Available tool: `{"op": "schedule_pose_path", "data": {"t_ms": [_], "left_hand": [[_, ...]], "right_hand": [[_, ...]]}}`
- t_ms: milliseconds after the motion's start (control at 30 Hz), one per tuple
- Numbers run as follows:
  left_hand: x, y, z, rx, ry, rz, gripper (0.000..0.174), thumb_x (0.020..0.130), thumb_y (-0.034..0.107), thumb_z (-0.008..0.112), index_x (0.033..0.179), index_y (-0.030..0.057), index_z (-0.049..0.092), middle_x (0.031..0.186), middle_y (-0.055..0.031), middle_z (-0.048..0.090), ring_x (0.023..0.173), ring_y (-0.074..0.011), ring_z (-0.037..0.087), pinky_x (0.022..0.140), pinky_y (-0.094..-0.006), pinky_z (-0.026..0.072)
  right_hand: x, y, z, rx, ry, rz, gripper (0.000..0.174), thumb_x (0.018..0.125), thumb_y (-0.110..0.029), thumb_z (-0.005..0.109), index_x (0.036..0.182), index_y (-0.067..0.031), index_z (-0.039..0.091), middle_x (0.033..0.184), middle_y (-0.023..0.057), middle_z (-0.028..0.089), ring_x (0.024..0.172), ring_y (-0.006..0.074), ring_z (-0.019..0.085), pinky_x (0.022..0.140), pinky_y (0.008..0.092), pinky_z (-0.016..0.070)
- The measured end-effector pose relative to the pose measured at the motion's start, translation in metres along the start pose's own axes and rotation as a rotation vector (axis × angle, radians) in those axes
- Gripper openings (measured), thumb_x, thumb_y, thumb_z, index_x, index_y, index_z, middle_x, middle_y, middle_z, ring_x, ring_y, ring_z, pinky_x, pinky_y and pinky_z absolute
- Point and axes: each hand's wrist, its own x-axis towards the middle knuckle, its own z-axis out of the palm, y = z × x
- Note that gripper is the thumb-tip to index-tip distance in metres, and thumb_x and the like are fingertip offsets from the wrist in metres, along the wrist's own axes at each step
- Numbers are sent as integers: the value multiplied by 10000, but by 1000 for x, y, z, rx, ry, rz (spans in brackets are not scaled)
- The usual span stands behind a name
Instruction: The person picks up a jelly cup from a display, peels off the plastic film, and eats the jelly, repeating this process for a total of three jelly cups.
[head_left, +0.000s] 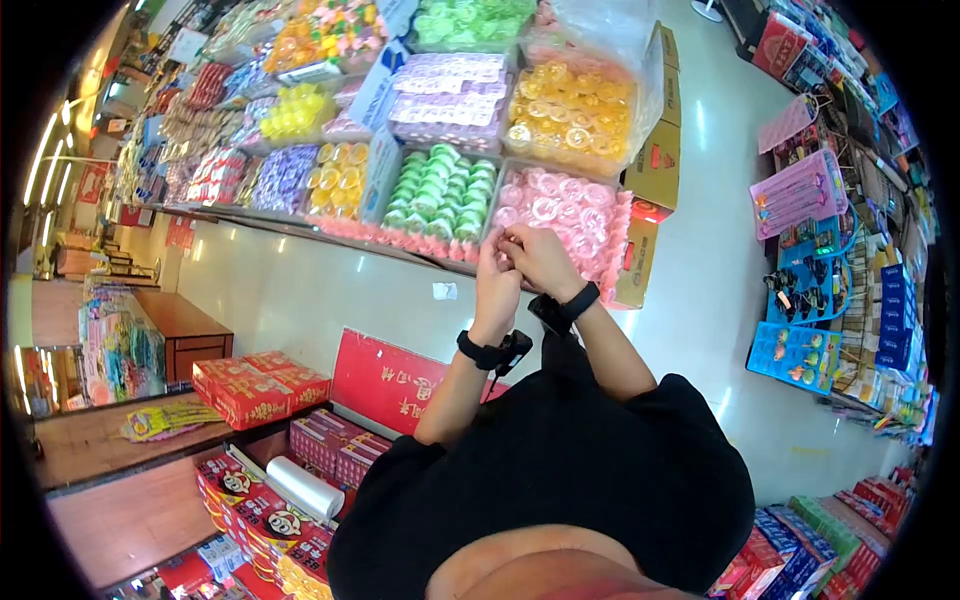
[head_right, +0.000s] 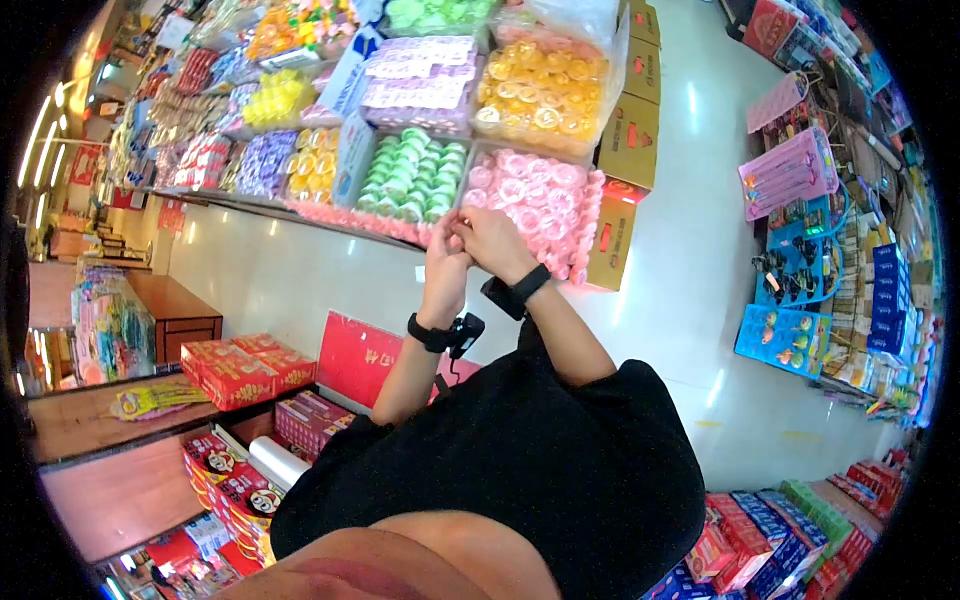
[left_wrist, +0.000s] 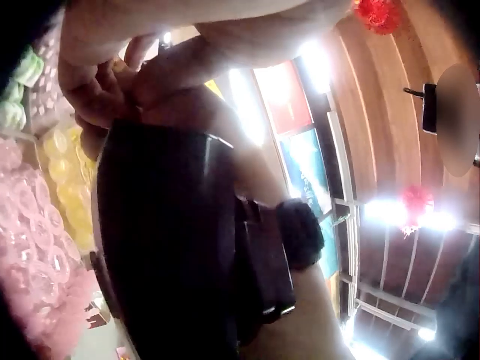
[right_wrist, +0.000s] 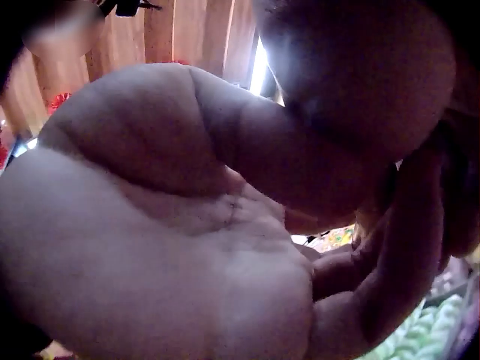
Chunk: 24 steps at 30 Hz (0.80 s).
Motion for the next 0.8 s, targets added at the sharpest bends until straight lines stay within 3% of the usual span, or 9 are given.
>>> {"op": "schedule_pose_path", "data": {"t_ms": [133, 200, 267, 333, 400, 433, 533, 667, 800], "left_hand": [[52, 3, 47, 19, -26, -66, 751, 731, -183, 463, 1451, -52, 294, 1338, -163, 462, 1138, -251, 552, 861, -311, 534], [80, -5, 60, 33, -53, -54, 753, 744, -166, 462, 1465, -49, 277, 1352, -173, 449, 1153, -254, 548, 860, -320, 542], [105, -9, 72, 80, -93, -63, 733, 763, -139, 463, 1465, -51, 271, 1359, -177, 440, 1172, -263, 541, 863, -325, 542], [126, -3, 88, 129, -63, -71, 723, 777, -115, 472, 1465, -56, 260, 1346, -171, 441, 1163, -263, 549, 879, -336, 534], [151, 5, 101, 64, -41, -100, 723, 777, -105, 485, 1461, -64, 255, 1341, -166, 439, 1131, -254, 558, 899, -346, 525], [168, 4, 101, 58, -59, -107, 735, 757, -123, 469, 1458, -68, 254, 1343, -167, 440, 1131, -255, 560, 896, -328, 513], [208, 22, 105, 119, -116, -136, 762, 722, -146, 449, 1456, -70, 260, 1358, -170, 429, 1127, -256, 557, 869, -303, 501], [257, 25, 115, 96, -108, -13, 767, 711, -141, 437, 1455, -69, 267, 1392, -169, 402, 1074, -223, 551, 857, -314, 487], [308, 27, 126, 70, -85, -117, 724, 750, -87, 464, 1451, -58, 287, 1408, -165, 420, 1066, -240, 564, 854, -326, 494]], "right_hand": [[36, 31, -47, 79, 118, 124, 289, 848, -222, 653, 1024, 6, 627, 819, 207, 669, 758, 386, 655, 666, 448, 513], [51, 44, -68, 89, 96, 202, 369, 832, -248, 674, 1072, 22, 599, 920, 222, 664, 850, 395, 646, 728, 455, 510], [70, 62, -80, -94, 227, 101, 482, 855, -257, 692, 1216, 32, 556, 999, 206, 654, 750, 263, 667, 688, 367, 523], [89, 73, -90, -37, 232, 125, 514, 855, -278, 692, 1220, 52, 544, 1042, 218, 626, 778, 281, 652, 718, 375, 518], [111, 79, -96, -94, 425, 116, 543, 853, -298, 694, 1212, 78, 537, 1065, 225, 627, 844, 310, 657, 757, 386, 515], [121, 76, -100, -30, 450, 128, 534, 846, -307, 665, 1158, 107, 538, 1029, 301, 615, 995, 425, 599, 875, 451, 481], [155, 69, -118, -14, 302, 238, 535, 848, -326, 660, 1143, 108, 552, 988, 302, 630, 971, 430, 613, 861, 455, 491], [205, 80, -130, -6, 366, 189, 512, 847, -349, 647, 1085, 99, 580, 936, 306, 647, 925, 440, 635, 813, 481, 501], [258, 112, -132, -96, 432, 182, 531, 836, -324, 641, 1137, 103, 543, 1071, 327, 614, 1025, 452, 596, 877, 484, 479]]}}
